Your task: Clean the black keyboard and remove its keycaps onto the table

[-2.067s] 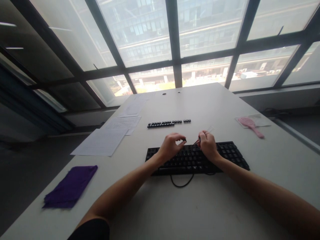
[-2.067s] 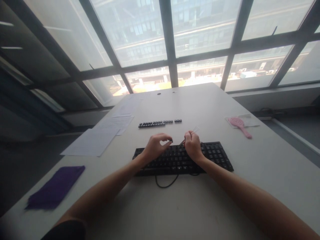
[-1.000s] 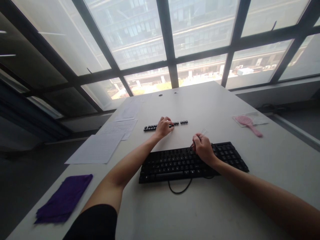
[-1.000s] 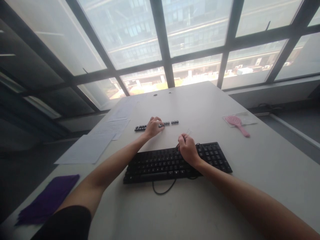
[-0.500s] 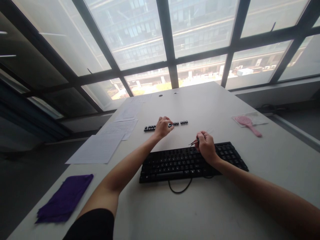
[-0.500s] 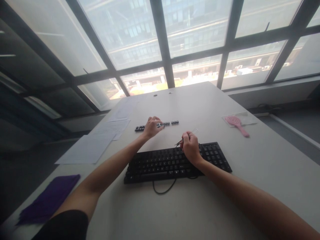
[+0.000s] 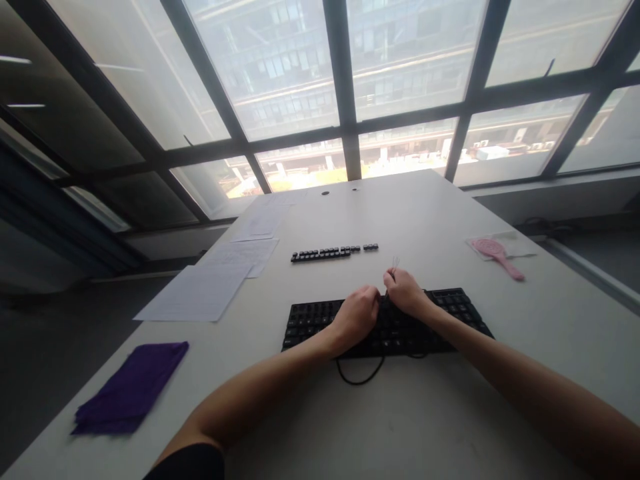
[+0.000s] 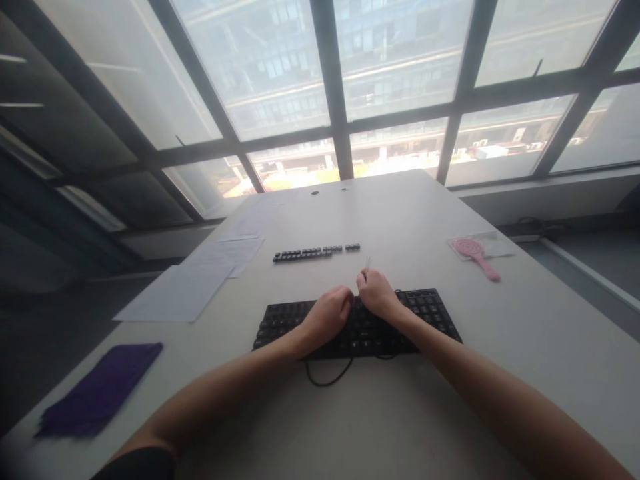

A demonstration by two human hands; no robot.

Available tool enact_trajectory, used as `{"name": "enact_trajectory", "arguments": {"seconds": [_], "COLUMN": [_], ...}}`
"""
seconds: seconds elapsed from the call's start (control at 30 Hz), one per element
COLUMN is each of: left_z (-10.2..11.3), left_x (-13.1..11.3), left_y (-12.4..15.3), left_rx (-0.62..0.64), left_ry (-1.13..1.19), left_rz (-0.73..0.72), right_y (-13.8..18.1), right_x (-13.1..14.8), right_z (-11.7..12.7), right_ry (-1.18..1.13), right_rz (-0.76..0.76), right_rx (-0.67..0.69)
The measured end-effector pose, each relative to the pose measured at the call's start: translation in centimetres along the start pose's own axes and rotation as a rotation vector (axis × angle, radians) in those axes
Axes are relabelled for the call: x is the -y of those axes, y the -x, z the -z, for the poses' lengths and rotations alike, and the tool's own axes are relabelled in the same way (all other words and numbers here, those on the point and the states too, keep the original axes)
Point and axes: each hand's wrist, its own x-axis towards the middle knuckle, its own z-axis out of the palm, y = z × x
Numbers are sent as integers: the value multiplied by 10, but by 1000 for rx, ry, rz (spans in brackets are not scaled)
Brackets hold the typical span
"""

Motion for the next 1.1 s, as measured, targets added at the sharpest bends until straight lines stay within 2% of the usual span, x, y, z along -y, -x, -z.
{"name": "enact_trajectory", "arguments": {"seconds": [0.2, 0.27, 0.4, 0.6, 0.9, 1.1], "left_z": [-4, -5, -8, -5, 3, 4], "left_x": [5, 6, 7, 4, -1, 0], "left_y": [0, 1, 1, 2, 6, 6], "left_rx": [-64, -69, -76, -66, -27, -33], "left_ry": [52, 55, 57, 71, 149, 219], "left_rz": [0, 8, 24, 5, -55, -67], "right_y": [-18, -12, 19, 45, 49, 47], "right_x": [5, 9, 11, 0, -12, -8], "right_z": [-1, 0, 0, 0, -1, 5], "right_ry": [156, 190, 233, 235, 226, 10], "right_rz": [-9, 28, 179, 329, 374, 259], "right_rx": [188, 160, 15, -30, -85, -166]}}
